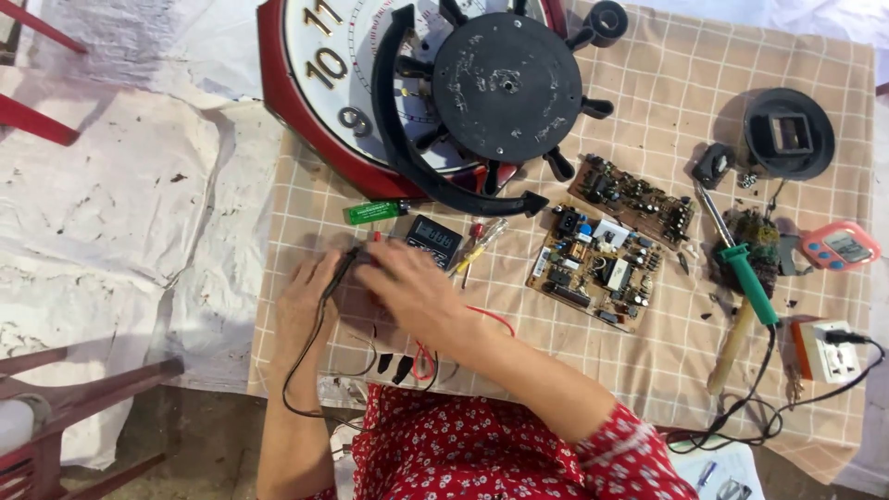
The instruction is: Testing and repairing electronic circuit boards using a multimeter and soldering iron on a workbench.
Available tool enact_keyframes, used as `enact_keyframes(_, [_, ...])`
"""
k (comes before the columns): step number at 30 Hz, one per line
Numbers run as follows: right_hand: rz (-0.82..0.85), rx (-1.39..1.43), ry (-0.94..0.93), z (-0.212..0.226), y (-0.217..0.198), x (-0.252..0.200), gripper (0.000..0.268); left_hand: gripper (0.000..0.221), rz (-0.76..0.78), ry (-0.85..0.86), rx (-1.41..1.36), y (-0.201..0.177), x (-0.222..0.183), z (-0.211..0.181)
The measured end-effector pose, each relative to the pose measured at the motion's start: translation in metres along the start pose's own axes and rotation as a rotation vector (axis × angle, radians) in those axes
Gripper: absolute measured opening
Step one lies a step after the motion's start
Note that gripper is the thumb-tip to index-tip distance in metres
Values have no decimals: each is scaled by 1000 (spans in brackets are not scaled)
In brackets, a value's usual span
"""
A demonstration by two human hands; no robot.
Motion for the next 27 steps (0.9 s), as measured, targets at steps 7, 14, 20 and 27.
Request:
enact_keyframes(7, [44,-28,281,-64,-64,-61,33,38,53,419,617,-5,20,15])
enact_keyframes(14, [78,-55,452,-78,-113,-111,28,18,46,424,517,1,16,34])
enact_keyframes(20, [72,14,371,-72,-93,-129,20,11,1,378,128,45,24,-49])
enact_keyframes(27, [63,66,319,-73,-89,-127,21,22,91,142,172,65,28,-67])
Point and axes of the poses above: each hand's wrist, its own x-axis towards the middle knuckle, its own y-axis out of the palm, z = x × y, the point moved 2 cm from there along x, towards the middle knuckle, and after that the axes turned 10 degrees about -x, right-handed, at the moved point
